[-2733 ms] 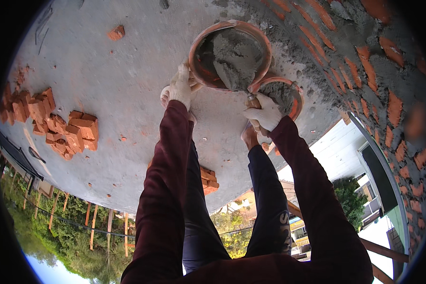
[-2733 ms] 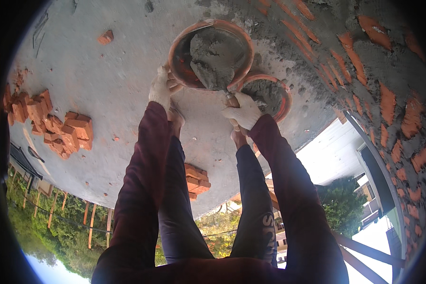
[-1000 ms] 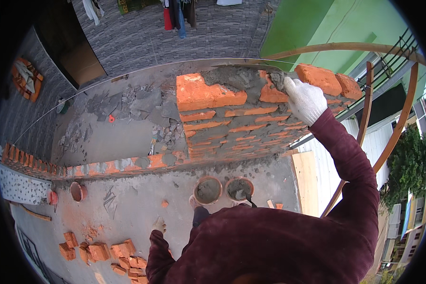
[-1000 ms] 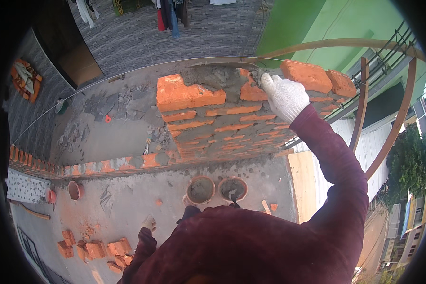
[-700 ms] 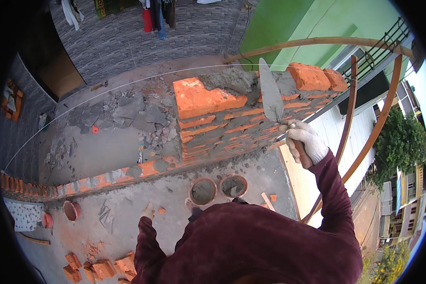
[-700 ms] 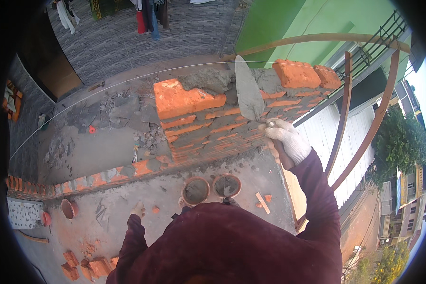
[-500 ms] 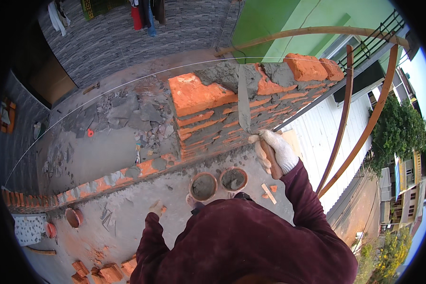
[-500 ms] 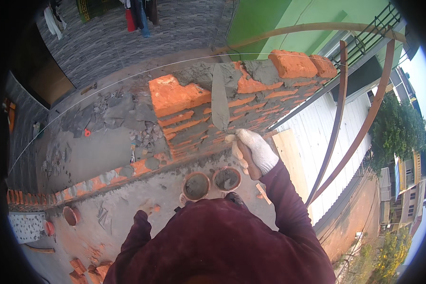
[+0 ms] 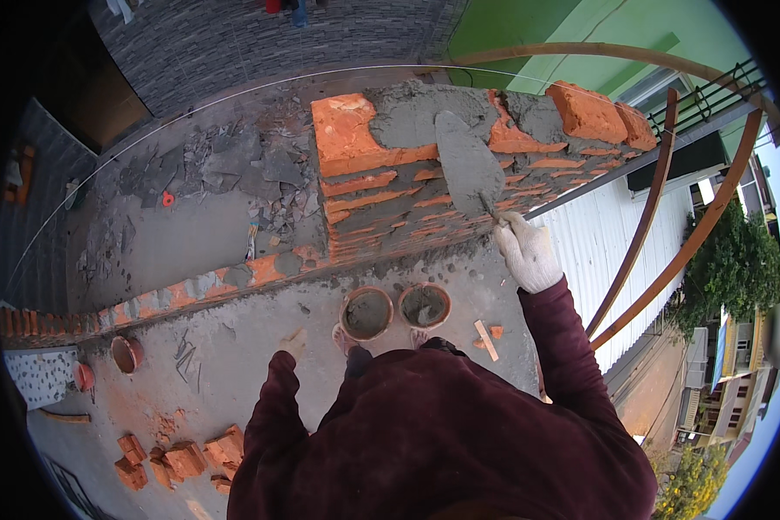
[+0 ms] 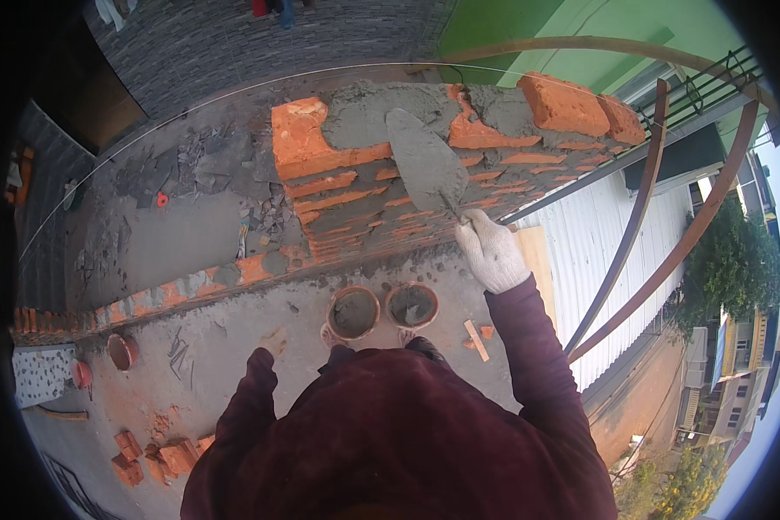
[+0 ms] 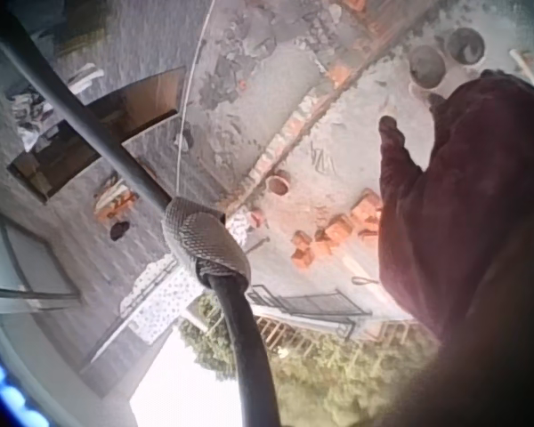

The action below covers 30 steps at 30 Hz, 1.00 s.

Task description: The person scoops mortar from a bucket with a trowel, spreads it on a brick wall, places bricks, and taps them into alignment. The person repeats this cycle, occasionally adjusting bricks and smoothing mortar joints.

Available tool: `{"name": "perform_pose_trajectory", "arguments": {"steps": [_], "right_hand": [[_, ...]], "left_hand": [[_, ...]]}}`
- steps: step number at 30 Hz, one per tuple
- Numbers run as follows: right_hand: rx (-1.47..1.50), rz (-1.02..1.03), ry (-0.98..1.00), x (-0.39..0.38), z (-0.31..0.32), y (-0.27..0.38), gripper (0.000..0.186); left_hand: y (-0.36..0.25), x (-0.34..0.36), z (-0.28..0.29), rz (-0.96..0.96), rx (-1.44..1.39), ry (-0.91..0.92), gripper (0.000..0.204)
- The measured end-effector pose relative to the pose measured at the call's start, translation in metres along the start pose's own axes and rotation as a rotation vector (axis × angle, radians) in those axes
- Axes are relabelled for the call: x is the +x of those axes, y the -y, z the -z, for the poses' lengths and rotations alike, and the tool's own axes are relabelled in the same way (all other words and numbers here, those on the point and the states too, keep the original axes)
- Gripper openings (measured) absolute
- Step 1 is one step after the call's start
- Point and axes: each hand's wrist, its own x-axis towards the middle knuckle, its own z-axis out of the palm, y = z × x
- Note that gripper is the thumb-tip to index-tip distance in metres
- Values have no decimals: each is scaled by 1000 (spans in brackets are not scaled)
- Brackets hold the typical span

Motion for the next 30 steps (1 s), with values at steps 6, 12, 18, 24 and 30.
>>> {"name": "perform_pose_trajectory", "arguments": {"steps": [6, 12, 18, 24, 30], "right_hand": [[-141, 46, 135, -46, -3, -130, 30], [-631, 273, 858, -25, -187, -207, 21], [-1047, 568, 994, -3, -449, -296, 29], [-1066, 593, 895, 26, -649, -336, 26], [-1099, 484, 1151, 7, -688, -361, 29]], "left_hand": [[52, -96, -67, -68, -45, -164, 67], [160, -180, -248, 77, -279, -241, 82], [170, -171, -342, 301, 574, -255, 86], [212, -159, -347, 235, 484, -311, 66], [216, -158, -330, 175, 423, -326, 57]]}}
